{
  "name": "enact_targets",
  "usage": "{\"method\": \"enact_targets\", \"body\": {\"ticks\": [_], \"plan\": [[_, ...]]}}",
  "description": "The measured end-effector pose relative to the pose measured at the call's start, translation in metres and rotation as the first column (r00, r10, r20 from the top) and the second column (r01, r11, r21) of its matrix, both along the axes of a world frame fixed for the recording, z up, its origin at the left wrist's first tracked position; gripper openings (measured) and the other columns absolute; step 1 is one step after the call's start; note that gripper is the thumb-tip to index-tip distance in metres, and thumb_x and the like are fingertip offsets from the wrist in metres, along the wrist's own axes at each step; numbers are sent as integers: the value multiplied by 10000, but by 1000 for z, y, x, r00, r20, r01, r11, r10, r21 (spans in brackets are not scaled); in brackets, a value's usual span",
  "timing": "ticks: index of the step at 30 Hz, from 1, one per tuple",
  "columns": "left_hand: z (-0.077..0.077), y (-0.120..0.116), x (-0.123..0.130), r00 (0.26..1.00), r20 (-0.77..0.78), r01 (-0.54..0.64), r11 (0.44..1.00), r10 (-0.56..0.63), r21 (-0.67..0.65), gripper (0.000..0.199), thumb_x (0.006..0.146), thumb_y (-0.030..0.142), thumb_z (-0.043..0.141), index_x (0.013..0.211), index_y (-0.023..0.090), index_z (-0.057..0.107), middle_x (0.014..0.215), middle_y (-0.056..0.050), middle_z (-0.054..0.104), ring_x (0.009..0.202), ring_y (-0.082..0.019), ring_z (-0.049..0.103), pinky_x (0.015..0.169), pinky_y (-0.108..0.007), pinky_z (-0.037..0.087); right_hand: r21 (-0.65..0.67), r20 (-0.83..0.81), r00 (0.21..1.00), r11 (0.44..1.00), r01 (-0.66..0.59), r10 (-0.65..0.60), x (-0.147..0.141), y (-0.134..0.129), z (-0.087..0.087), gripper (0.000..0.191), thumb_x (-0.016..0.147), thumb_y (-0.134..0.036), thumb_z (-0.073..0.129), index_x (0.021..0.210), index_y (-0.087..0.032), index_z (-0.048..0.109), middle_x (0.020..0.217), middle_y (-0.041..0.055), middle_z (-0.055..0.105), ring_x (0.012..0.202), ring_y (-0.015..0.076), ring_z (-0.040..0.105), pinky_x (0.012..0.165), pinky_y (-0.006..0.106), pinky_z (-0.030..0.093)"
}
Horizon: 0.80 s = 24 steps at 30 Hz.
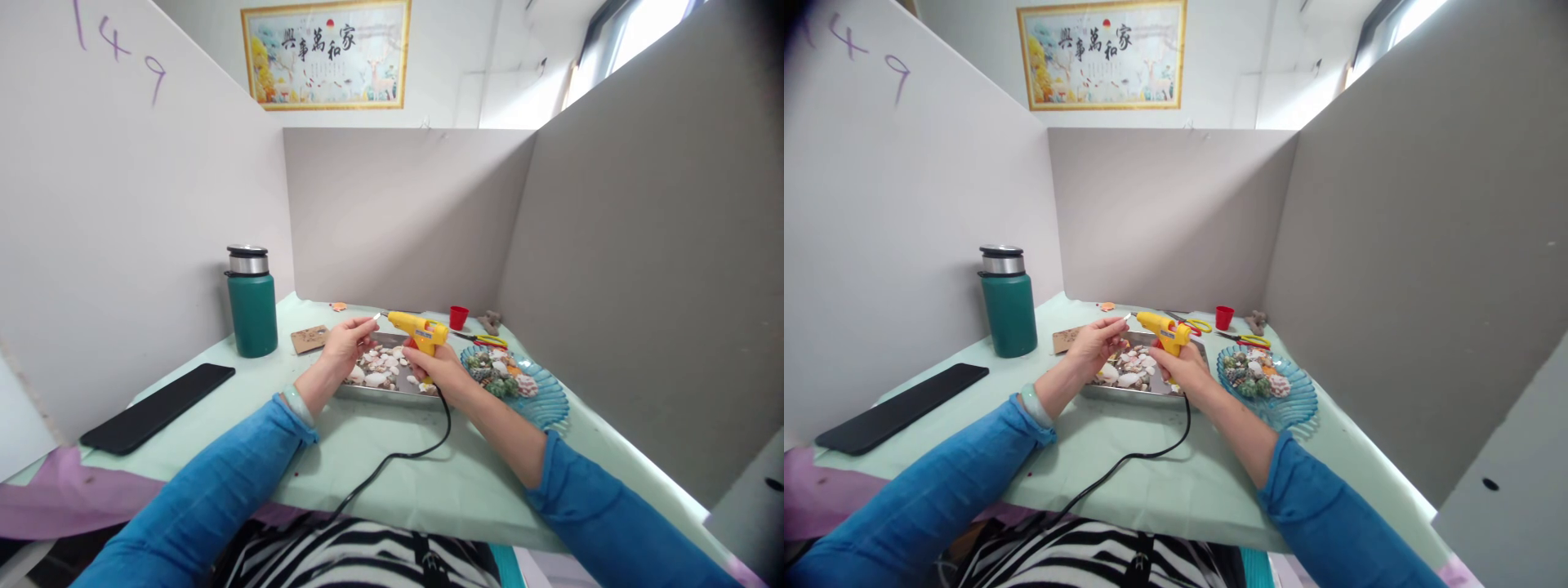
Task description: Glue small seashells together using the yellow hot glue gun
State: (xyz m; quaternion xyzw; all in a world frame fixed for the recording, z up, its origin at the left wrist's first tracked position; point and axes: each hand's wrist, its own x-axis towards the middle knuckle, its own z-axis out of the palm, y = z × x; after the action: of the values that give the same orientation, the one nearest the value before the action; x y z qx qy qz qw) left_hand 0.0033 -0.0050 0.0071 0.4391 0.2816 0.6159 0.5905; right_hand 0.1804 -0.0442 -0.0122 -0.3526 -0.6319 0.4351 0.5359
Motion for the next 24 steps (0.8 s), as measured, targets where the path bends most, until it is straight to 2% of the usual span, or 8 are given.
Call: {"method": "enact_targets", "body": {"ticks": [6,15,24], "plan": [[1,0,-1,999,-13,31,1000,-31,-4,221,610,161,767,787,96,653,697,-25,612,491,-47,500,549,-219,485,-22,-24,1000,1000,19,-19,0,1,-1,273,700,-381,640,861,-178,552,515,-69,440,420,60,359,418,204,290],[2,0,0,999,7,34,999,-34,-12,204,619,142,757,780,88,644,675,-27,608,489,-46,488,527,-203,467,16,73,997,1000,-3,1,1,0,-2,252,746,-396,609,860,-178,554,490,-72,423,434,64,361,445,204,310],[2,2,-2,1000,16,18,1000,-18,-7,187,633,145,753,784,101,652,641,-15,594,480,-53,481,567,-242,499,20,59,998,999,-24,23,1,0,-3,260,734,-398,621,865,-183,559,491,-74,427,431,64,359,445,205,313]]}}
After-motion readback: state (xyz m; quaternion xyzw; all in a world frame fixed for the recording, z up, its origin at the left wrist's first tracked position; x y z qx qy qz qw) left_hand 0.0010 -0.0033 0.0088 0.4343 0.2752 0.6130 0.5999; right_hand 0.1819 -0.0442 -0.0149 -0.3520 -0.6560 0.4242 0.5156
